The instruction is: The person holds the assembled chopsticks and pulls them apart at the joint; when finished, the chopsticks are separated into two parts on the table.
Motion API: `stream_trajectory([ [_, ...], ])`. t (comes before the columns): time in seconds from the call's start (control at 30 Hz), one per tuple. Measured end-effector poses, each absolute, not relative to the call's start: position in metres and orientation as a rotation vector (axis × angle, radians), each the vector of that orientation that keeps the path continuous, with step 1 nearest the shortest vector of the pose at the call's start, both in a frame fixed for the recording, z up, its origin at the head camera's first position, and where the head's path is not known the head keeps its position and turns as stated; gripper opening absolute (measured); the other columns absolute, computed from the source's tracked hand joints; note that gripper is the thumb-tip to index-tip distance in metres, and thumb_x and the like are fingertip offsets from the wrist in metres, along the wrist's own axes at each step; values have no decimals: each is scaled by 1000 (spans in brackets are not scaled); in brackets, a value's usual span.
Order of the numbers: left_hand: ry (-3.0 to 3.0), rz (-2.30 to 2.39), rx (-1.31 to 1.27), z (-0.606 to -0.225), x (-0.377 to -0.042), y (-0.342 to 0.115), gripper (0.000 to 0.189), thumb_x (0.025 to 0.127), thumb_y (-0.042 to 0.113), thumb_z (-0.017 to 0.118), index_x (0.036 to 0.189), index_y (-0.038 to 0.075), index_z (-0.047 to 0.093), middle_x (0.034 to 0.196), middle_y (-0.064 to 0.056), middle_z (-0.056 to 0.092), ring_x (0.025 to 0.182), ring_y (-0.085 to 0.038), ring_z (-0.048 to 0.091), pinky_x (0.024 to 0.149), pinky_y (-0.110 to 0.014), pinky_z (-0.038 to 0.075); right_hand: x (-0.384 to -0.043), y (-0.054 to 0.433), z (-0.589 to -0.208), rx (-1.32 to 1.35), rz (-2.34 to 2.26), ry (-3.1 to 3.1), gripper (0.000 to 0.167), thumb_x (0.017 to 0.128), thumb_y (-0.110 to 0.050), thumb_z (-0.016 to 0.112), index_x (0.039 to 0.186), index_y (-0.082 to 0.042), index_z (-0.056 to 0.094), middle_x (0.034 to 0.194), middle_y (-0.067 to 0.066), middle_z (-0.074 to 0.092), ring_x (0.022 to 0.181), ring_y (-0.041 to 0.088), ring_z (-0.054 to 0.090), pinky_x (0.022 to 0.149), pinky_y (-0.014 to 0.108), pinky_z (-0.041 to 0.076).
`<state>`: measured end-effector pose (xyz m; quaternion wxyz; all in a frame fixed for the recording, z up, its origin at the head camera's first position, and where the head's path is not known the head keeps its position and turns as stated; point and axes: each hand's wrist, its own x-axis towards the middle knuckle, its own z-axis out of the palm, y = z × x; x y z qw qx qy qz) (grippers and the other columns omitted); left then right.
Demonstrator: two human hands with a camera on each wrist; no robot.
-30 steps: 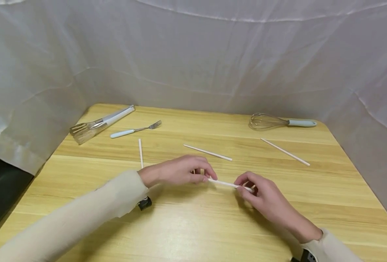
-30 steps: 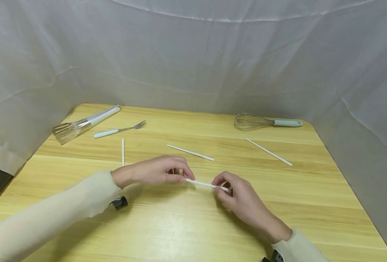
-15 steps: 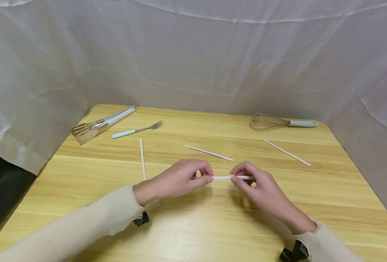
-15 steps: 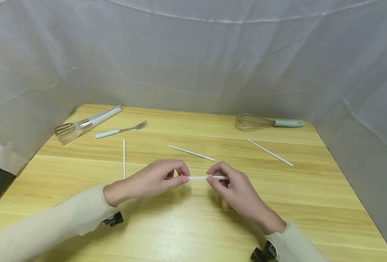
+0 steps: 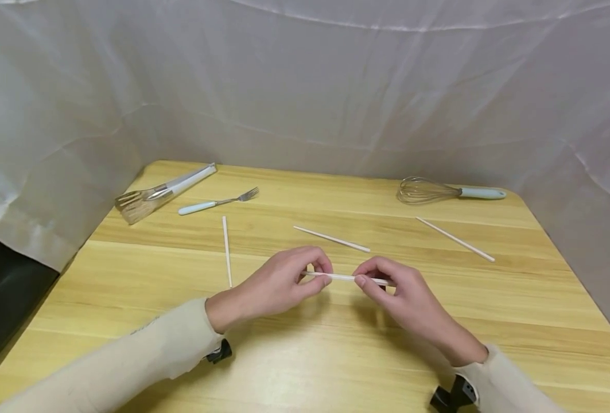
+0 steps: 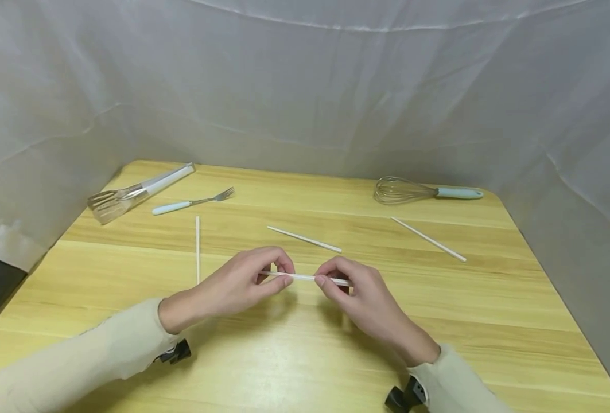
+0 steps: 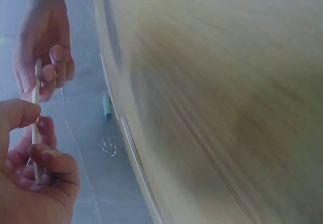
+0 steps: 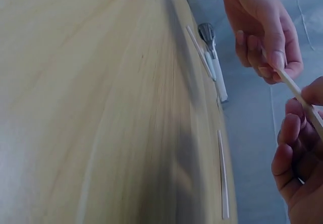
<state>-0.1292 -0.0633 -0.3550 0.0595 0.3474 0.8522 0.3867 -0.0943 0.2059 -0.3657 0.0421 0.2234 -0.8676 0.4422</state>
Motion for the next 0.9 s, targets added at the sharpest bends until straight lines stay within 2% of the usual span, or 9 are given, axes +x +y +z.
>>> stream_trajectory([
  [0.1, 2586, 1200, 1061, -355, -128, -63, 3, 109, 28, 68, 111, 26, 69, 105, 13, 69, 77, -8, 53, 70, -26, 48, -94, 203, -365, 706, 1377, -2628, 8, 106, -8, 71, 109, -14, 76, 95, 1, 78, 89, 7, 71, 92, 27, 62],
  [0.3, 2594, 1215, 1089, -353, -126, -62, 3, 108, 29, 69, 109, 25, 69, 102, 13, 68, 76, -7, 52, 68, -24, 47, -94, 201, -364, 740, 1406, -2592, 9, 101, -7, 77, 105, -14, 75, 92, -6, 75, 82, 7, 68, 76, 25, 60],
  [0.67, 2629, 1219, 1193, -352, -121, -63, 5, 108, 26, 71, 106, 22, 69, 93, 13, 65, 70, -7, 48, 63, -22, 42, -95, 201, -363, 865, 1459, -2532, 11, 101, -2, 75, 103, -13, 73, 88, -2, 78, 81, 7, 73, 79, 25, 62],
  [0.9, 2611, 1278, 1235, -354, -119, -63, 6, 108, 26, 71, 104, 22, 69, 93, 12, 65, 74, -5, 50, 65, -23, 45, -94, 206, -359, 953, 1501, -2524, 11, 103, 0, 73, 103, -11, 72, 86, -5, 81, 73, 14, 72, 65, 27, 59],
])
